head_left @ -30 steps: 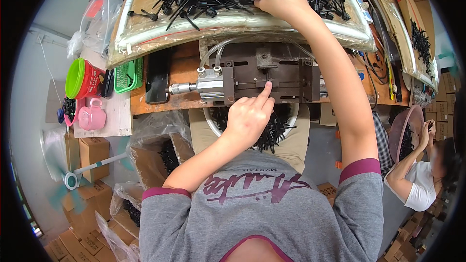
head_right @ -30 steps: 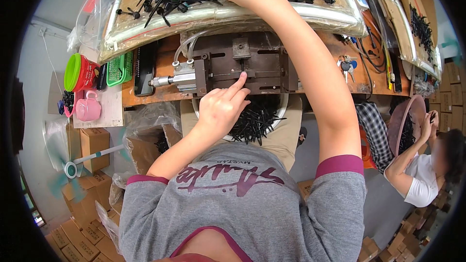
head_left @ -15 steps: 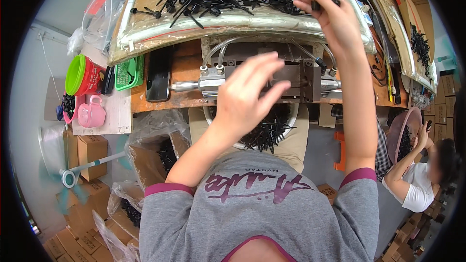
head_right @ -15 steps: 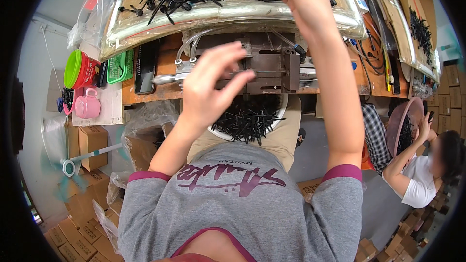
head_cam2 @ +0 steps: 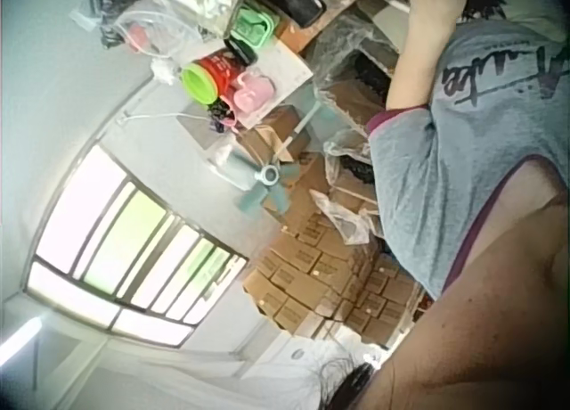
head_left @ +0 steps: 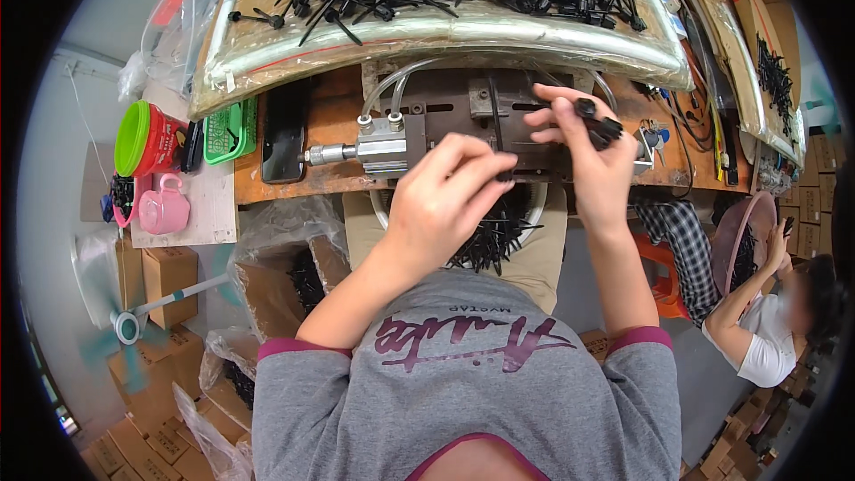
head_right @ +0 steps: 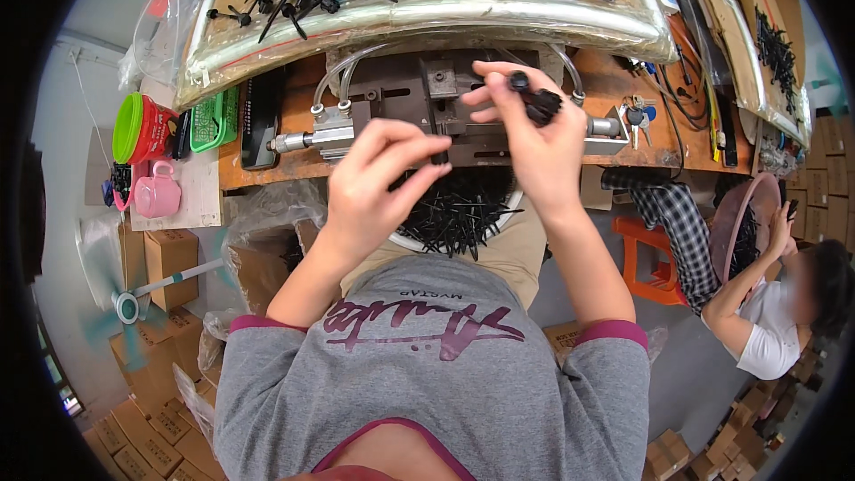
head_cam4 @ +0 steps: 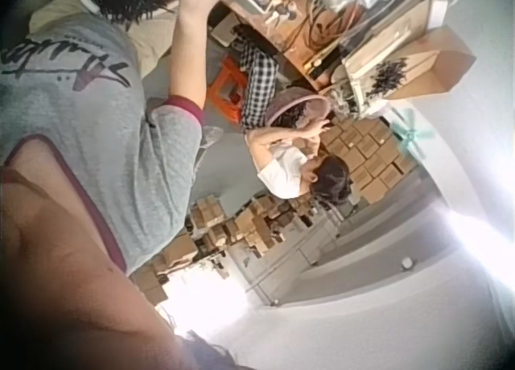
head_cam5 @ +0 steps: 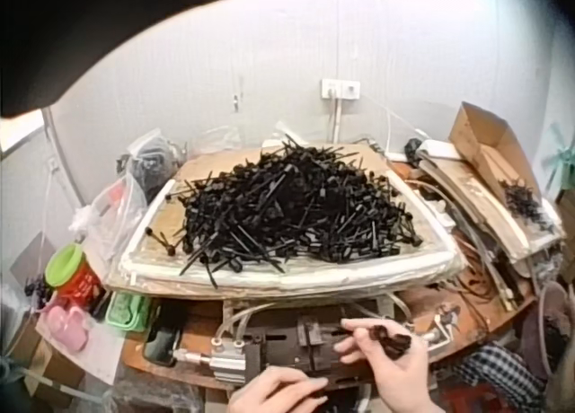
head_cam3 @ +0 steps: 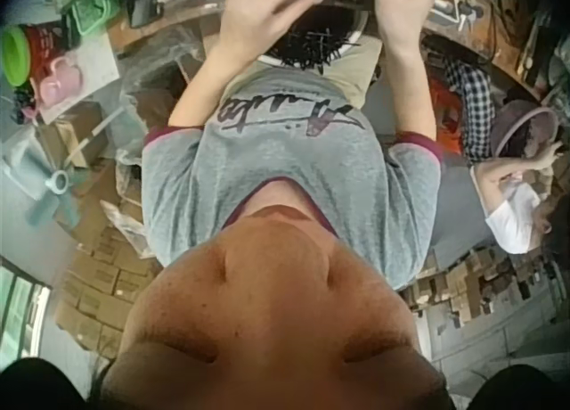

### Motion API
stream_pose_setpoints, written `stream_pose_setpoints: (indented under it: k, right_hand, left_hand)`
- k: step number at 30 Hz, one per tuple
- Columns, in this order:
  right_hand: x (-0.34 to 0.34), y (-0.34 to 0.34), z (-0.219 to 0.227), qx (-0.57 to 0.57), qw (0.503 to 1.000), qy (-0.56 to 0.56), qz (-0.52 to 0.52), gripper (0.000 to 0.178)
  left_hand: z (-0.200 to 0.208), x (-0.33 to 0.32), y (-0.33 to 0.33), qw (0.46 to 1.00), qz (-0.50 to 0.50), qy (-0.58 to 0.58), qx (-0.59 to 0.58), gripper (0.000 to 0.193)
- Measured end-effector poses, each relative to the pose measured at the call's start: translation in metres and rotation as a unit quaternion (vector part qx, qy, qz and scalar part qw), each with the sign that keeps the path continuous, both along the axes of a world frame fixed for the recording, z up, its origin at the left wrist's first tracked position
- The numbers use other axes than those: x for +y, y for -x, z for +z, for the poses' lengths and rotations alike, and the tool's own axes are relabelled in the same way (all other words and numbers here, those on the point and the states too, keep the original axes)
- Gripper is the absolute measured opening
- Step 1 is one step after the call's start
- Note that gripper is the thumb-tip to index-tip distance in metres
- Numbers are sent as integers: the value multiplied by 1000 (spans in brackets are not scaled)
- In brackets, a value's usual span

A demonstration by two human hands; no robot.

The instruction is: Manually assemble small black plastic components using a pneumatic jig.

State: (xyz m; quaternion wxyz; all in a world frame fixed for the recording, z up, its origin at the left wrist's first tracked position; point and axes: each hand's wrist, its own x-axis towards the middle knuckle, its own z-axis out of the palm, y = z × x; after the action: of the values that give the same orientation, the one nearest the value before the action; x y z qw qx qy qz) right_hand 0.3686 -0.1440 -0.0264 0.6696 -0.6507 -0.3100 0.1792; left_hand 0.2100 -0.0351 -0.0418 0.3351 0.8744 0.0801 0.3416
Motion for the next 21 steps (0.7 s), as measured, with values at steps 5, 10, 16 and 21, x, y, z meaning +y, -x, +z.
stream_pose_setpoints:
  k: [5,10,16,21]
  right_hand:
    - [-14,-4,-7,-195,981,-16,6,25]
    - [-23,4,-6,-238,970,37,4,18]
    - [-36,-2,-28,-331,944,-7,10,25]
    - [-35,13,-33,-487,872,1,53,30]
  left_hand:
    - [-47,-11,10,988,2,-129,85,28]
    - [-50,-13,-3,975,20,-193,110,28]
    - [-40,-13,-1,988,-6,-55,147,33]
    - [-16,-18,-1,974,-83,210,-15,33]
